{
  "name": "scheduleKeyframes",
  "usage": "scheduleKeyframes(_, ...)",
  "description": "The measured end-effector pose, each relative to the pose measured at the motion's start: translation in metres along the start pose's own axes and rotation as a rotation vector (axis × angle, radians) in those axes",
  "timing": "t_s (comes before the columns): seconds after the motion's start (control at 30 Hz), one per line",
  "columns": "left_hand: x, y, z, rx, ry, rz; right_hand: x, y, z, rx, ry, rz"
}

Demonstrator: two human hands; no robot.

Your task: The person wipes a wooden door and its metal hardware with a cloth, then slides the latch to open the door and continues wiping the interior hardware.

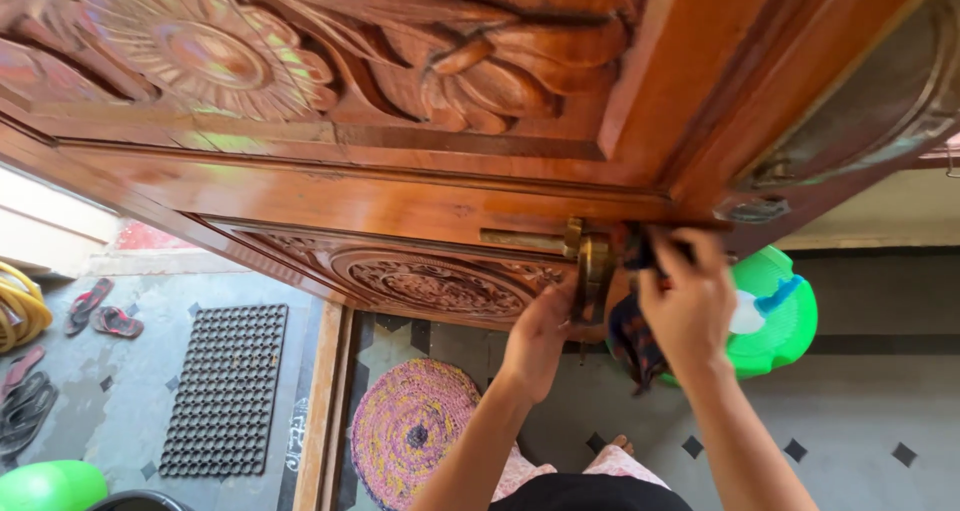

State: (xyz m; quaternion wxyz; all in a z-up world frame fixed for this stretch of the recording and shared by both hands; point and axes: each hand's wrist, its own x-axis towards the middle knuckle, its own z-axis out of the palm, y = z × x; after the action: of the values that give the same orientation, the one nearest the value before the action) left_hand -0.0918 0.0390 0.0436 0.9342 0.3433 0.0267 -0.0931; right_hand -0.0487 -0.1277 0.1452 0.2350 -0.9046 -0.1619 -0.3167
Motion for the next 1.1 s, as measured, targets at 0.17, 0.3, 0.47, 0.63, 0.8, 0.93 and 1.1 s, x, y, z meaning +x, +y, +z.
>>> scheduleKeyframes(0.17, 0.014, 0.018, 0.005, 0.069, 0.116, -0.082, 0.005, -0.025, 0.013, -0.058, 0.000, -0.018)
scheduleKeyframes(0.3, 0.020, 0.032, -0.009, -0.044, 0.100, 0.051, 0.003, -0.024, 0.007, -0.043, -0.010, 0.081)
scheduleKeyframes(0.47, 0.032, 0.055, -0.047, -0.200, 0.122, 0.232, -0.012, -0.040, 0.023, -0.073, 0.051, 0.161)
scheduleKeyframes(0.63, 0.031, 0.093, -0.036, -0.010, 0.298, 0.159, -0.002, -0.093, 0.036, 0.128, 0.118, 0.074)
scheduleKeyframes(0.8, 0.039, 0.072, -0.079, 0.017, 0.089, 0.125, 0.000, -0.109, 0.056, 0.019, 0.103, 0.121)
scheduleKeyframes(0.93, 0.040, 0.085, -0.069, 0.057, 0.167, -0.003, 0.012, -0.145, 0.084, 0.038, 0.017, -0.004)
scheduleKeyframes(1.1, 0.030, 0.120, -0.043, 0.056, 0.178, -0.082, 0.015, -0.123, 0.064, -0.102, 0.041, 0.073)
